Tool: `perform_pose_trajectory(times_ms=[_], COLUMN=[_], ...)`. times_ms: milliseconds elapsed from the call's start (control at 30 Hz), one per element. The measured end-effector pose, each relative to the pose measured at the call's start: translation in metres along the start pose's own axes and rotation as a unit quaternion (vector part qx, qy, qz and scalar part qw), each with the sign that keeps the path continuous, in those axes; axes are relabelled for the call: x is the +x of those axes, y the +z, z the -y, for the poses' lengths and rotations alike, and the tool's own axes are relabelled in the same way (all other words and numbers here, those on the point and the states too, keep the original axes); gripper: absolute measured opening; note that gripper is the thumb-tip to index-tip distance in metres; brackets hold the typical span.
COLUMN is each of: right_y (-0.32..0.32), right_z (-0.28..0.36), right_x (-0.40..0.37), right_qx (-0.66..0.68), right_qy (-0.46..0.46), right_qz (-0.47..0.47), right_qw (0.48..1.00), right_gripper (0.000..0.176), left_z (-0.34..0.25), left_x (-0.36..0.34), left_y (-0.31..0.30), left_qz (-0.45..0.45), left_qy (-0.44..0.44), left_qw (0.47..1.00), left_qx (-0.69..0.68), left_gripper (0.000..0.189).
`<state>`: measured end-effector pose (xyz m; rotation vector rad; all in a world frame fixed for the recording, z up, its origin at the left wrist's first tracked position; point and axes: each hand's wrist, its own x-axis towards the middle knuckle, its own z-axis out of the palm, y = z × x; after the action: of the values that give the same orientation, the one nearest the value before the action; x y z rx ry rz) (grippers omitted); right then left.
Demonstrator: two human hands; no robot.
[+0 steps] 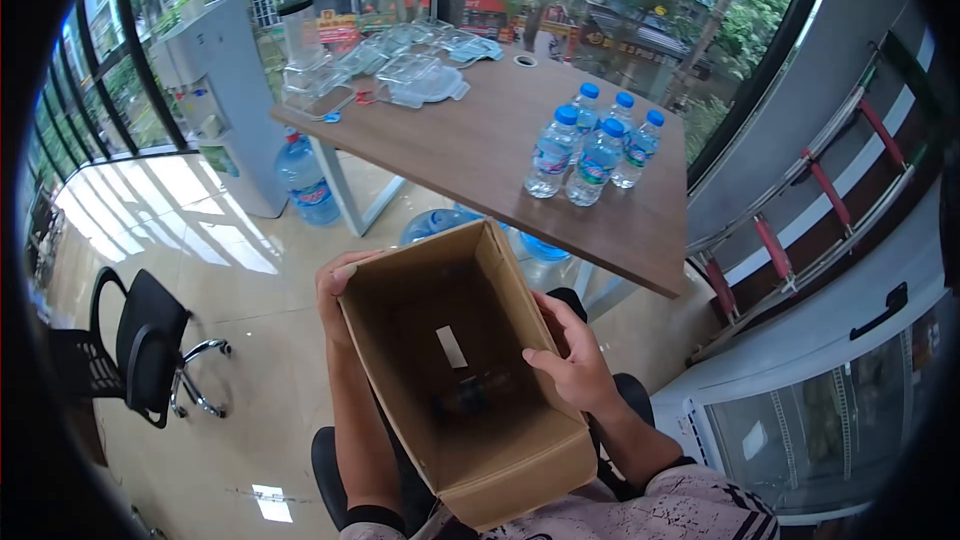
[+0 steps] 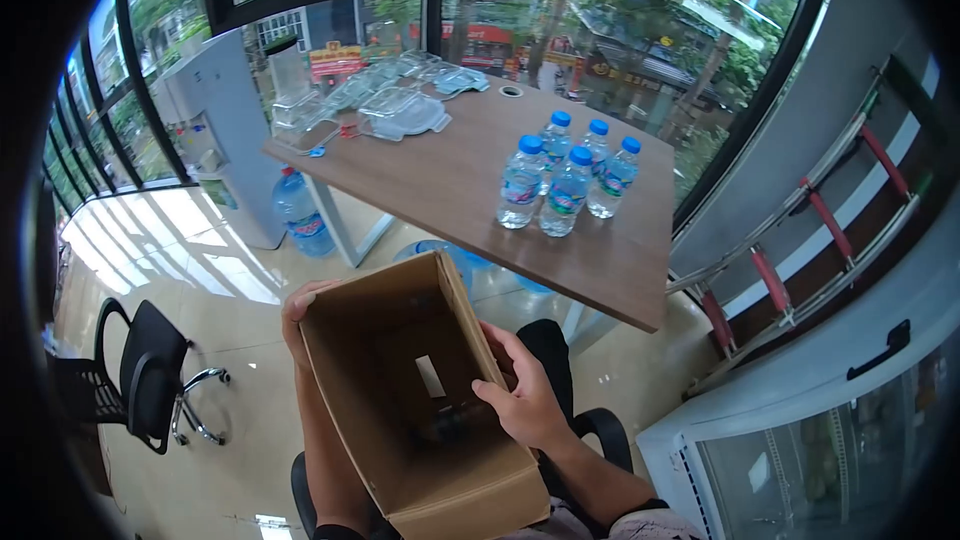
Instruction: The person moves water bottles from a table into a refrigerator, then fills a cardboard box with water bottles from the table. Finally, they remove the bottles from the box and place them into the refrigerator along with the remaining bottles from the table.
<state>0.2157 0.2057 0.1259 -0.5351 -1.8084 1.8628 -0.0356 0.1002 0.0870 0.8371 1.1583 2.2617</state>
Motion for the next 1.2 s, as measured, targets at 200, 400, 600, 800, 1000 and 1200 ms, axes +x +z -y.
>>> perform_pose_trajectory(times_ms=[200,400,600,800,1000,1200], right_y=[-0.035,-0.108,-0.159,-0.154,-0.138,-0.152], right_z=[0.000,-0.012,-0.022,-0.033,-0.044,-0.069], right_x=[-0.019,-0.008,0.070,0.130,0.174,0.202], right_qx=[-0.009,-0.050,-0.122,-0.233,-0.228,-0.275], right_qy=[0.019,-0.018,-0.037,-0.092,-0.190,-0.221], right_qz=[-0.116,-0.273,-0.343,-0.295,-0.324,-0.389], right_qw=[0.993,0.961,0.931,0.922,0.898,0.851], right_gripper=[0.050,0.031,0.048,0.076,0.077,0.082], left_z=[0.026,0.055,0.059,0.053,0.028,-0.001], left_x=[0.028,0.030,0.022,0.016,0.004,-0.018], left_y=[0.047,0.082,0.112,0.108,0.084,0.038], left_qz=[0.163,0.194,0.229,0.211,0.164,0.085], left_qy=[-0.077,-0.116,-0.126,-0.126,-0.097,-0.041], left_qw=[0.984,0.974,0.965,0.969,0.981,0.994], left_qx=[-0.003,-0.028,-0.024,0.017,0.022,0.062], left_gripper=[0.065,0.064,0.063,0.063,0.062,0.062])
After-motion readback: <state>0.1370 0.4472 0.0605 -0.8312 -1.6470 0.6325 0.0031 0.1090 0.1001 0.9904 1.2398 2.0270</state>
